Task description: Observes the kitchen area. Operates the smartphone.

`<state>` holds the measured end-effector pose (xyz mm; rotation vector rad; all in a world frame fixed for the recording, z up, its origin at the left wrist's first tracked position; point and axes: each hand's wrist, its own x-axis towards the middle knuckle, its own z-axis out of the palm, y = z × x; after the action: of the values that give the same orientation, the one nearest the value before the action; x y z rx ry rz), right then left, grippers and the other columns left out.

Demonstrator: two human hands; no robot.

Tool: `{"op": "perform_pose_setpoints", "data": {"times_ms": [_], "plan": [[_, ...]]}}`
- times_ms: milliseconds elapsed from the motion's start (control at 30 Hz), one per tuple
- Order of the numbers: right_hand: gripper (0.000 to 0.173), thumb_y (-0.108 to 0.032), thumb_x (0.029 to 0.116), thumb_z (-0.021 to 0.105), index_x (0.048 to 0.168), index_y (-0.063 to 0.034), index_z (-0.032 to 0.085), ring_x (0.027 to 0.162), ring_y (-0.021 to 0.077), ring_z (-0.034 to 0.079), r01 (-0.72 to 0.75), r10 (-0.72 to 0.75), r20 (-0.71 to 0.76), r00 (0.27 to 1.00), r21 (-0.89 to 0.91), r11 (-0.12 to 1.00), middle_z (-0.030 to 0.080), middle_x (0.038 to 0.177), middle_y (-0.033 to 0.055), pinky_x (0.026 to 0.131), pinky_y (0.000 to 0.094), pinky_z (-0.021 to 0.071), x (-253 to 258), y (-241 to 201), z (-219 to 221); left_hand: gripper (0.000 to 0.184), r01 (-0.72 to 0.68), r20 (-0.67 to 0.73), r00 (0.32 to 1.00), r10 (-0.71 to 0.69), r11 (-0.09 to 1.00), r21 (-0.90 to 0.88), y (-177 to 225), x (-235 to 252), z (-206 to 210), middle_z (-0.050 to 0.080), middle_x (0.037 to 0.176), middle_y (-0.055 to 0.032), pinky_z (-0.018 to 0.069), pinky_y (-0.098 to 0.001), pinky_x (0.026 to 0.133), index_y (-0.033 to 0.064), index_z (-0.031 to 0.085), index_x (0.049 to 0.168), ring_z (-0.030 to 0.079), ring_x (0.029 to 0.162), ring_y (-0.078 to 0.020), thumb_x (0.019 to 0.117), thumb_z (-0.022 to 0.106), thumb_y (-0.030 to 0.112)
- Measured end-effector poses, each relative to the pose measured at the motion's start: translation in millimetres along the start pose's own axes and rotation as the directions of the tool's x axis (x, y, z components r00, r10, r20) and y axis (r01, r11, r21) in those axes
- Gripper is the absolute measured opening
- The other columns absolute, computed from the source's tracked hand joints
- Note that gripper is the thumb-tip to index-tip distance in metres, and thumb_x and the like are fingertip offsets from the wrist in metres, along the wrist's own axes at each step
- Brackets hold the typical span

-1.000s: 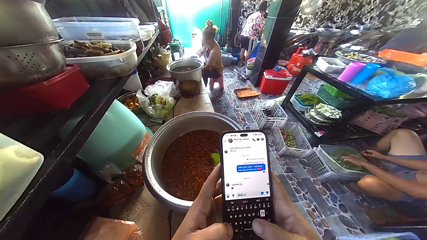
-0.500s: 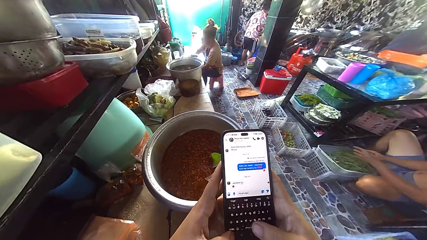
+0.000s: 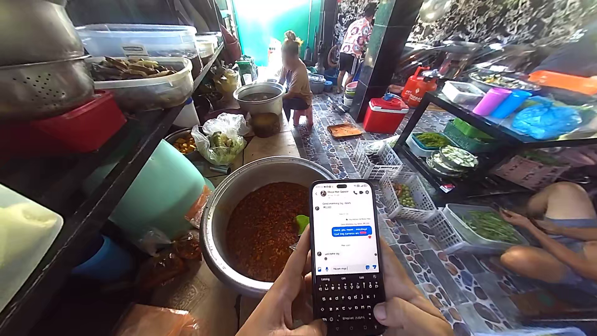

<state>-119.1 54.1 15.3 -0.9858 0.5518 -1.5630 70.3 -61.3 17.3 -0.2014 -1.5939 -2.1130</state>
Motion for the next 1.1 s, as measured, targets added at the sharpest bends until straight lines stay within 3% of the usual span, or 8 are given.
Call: {"op": "perform_pose_setpoints", "data": {"times_ms": [67, 200, 333, 633, 767, 900, 1000, 1100], "plan": [[0.099, 0.009, 0.0781, 0.039, 0.159, -0.015, -0.013, 0.129, 0.031, 0.06, -0.009, 0.009, 0.021, 1.0, -0.015, 1.0, 0.046, 0.152, 0.0086, 0.076, 0.0524, 0.0638, 0, -1, -1, 0.108, -0.002, 0.012, 1.0, 0.002, 1.0, 0.005, 2, 0, 0, 0.032, 0.161, -0.0108, 0.058, -0.046, 0.095, 0.0122, -0.022, 0.158, 0.055, 0.133, -0.0243, 0.0832, 0.053, -0.008], [0.098, 0.009, 0.0797, 0.04, 0.159, -0.0136, -0.014, 0.131, 0.0317, 0.059, 0.009, -0.007, 0.057, 0.998, -0.033, 0.999, 0.046, 0.153, 0.0098, 0.08, 0.0529, 0.0632, 1, 0, -3, 0.109, -0.003, -0.002, 1.0, 0.003, 1.0, 0.001, 2, 1, 0, 0.034, 0.16, -0.0116, 0.0608, -0.0441, 0.088, 0.0138, -0.021, 0.159, 0.058, 0.129, -0.0252, 0.0838, 0.054, -0.007], [0.099, 0.008, 0.0769, 0.041, 0.158, -0.0123, -0.013, 0.131, 0.0298, 0.058, 0.007, -0.005, 0.049, 0.999, -0.04, 0.999, 0.046, 0.153, 0.008, 0.078, 0.0513, 0.0636, 2, -2, -1, 0.108, -0.013, -0.01, 1.0, 0.013, 1.0, 0.008, 3, 2, 1, 0.032, 0.161, -0.0103, 0.0567, -0.0468, 0.098, 0.0114, -0.019, 0.16, 0.053, 0.135, -0.0248, 0.0822, 0.054, -0.009], [0.098, 0.011, 0.0776, 0.04, 0.158, -0.0132, -0.012, 0.129, 0.0295, 0.061, -0.014, 0.014, -0.009, 1.0, -0.044, 0.999, 0.049, 0.15, 0.0077, 0.074, 0.0494, 0.0644, 1, -4, 2, 0.108, -0.006, 0.001, 1.0, 0.006, 1.0, -0.02, 2, 2, 0, 0.033, 0.161, -0.0091, 0.061, -0.0419, 0.086, 0.0149, -0.019, 0.16, 0.058, 0.128, -0.023, 0.0837, 0.054, -0.007], [0.098, 0.011, 0.0791, 0.041, 0.158, -0.013, -0.012, 0.13, 0.0307, 0.06, -0.001, 0.002, 0.022, 1.0, -0.048, 0.999, 0.047, 0.152, 0.0085, 0.076, 0.0503, 0.0643, 0, -3, -1, 0.107, 0.0, 0.005, 1.0, 0.001, 1.0, -0.019, 2, 1, 0, 0.033, 0.161, -0.0101, 0.0614, -0.0422, 0.085, 0.0159, -0.02, 0.16, 0.058, 0.128, -0.024, 0.0858, 0.055, -0.005], [0.097, 0.01, 0.0798, 0.042, 0.158, -0.0125, -0.012, 0.129, 0.0305, 0.06, -0.002, 0.004, 0.028, 1.0, -0.069, 0.998, 0.048, 0.151, 0.0081, 0.075, 0.0502, 0.0645, 0, -3, 0, 0.106, -0.014, 0.015, 1.0, 0.014, 0.999, -0.032, 2, 0, -2, 0.032, 0.161, -0.0094, 0.0596, -0.0424, 0.091, 0.0157, -0.018, 0.161, 0.057, 0.13, -0.023, 0.0861, 0.054, -0.006], [0.103, 0.013, 0.0808, 0.052, 0.156, -0.0069, -0.016, 0.127, 0.0324, 0.062, -0.002, 0.004, 0.013, 1.0, -0.136, 0.991, 0.047, 0.152, 0.0117, 0.077, 0.0511, 0.0651, 0, -4, 2, 0.106, -0.007, 0.004, 1.0, 0.007, 1.0, -0.029, 1, -1, -2, 0.033, 0.161, -0.0103, 0.0618, -0.0415, 0.083, 0.0143, -0.019, 0.16, 0.06, 0.126, -0.0237, 0.0857, 0.054, -0.005], [0.116, 0.019, 0.0755, 0.063, 0.155, -0.0006, -0.019, 0.124, 0.0316, 0.064, -0.017, 0.009, -0.037, 0.999, -0.221, 0.975, 0.047, 0.151, 0.0142, 0.082, 0.0498, 0.0655, 1, -6, 10, 0.107, -0.015, -0.004, 1.0, 0.015, 1.0, -0.026, 1, -2, -2, 0.031, 0.162, -0.0096, 0.0595, -0.0428, 0.092, 0.0118, -0.02, 0.159, 0.056, 0.131, -0.023, 0.0861, 0.057, -0.003]]}}
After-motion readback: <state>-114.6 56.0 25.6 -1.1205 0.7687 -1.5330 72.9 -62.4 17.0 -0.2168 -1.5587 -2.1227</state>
